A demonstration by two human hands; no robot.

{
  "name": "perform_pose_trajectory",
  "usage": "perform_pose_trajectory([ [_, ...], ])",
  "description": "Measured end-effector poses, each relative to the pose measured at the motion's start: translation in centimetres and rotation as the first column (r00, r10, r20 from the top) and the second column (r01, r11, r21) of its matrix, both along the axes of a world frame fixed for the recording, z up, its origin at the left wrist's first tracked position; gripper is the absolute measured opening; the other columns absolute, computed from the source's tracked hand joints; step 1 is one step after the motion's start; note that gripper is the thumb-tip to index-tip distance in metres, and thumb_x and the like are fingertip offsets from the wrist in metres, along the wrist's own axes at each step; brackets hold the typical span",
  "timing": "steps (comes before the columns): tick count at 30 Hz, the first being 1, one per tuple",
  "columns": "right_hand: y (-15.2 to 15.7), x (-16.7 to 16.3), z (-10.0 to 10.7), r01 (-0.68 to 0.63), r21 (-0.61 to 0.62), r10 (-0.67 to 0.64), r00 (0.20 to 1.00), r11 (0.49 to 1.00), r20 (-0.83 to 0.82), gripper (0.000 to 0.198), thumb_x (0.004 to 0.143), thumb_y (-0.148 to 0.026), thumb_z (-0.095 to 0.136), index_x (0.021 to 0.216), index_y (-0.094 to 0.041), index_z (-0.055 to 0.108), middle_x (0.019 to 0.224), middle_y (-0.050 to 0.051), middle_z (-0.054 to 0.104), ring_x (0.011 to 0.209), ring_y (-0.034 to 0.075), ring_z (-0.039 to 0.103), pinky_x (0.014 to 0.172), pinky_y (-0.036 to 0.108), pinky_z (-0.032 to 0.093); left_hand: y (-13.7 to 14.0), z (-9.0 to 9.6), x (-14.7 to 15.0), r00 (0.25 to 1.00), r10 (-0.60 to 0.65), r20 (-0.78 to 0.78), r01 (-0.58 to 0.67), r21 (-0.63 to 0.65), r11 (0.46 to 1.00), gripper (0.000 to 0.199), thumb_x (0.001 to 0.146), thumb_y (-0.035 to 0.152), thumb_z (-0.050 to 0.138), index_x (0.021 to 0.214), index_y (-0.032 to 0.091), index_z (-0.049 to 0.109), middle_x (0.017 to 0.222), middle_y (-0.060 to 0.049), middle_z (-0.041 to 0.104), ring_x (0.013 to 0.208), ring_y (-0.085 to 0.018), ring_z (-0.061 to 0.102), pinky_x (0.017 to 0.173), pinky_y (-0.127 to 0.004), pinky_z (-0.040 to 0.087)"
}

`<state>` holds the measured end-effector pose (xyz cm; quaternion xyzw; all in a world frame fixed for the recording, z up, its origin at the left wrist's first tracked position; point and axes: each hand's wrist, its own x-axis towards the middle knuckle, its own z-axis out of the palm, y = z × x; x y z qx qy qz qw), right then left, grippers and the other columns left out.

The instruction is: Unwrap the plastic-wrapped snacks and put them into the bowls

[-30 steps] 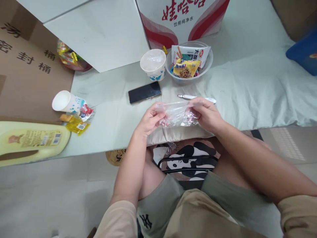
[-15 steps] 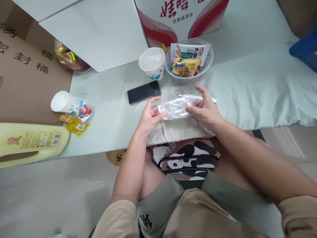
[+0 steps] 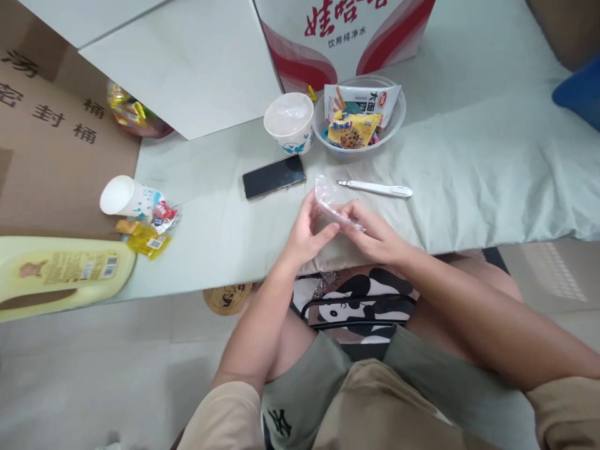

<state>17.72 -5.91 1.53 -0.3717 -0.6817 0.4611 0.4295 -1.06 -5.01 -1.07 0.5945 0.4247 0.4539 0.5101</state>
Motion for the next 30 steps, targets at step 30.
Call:
perform_pose_trajectory([
  [30,3.3,-1.7,0.3,0.068,-0.213,-0.05,0.995,0.975,0.091,0.013,0.09,-0.027,0.049,0.08,-0.022,0.055,0.069,-0.001,0.059,0.063,0.014,0.051,0.063,0.028,0.036,21.8,14.5,0.3,0.174,-0.079,-0.982,-0.106,-0.098,0.989,0.012,0.066,0.013,0.07,0.076,0.018,0.065,0.089,-0.006,0.071,0.106,-0.029,0.068,0.095,-0.038,0.05],
])
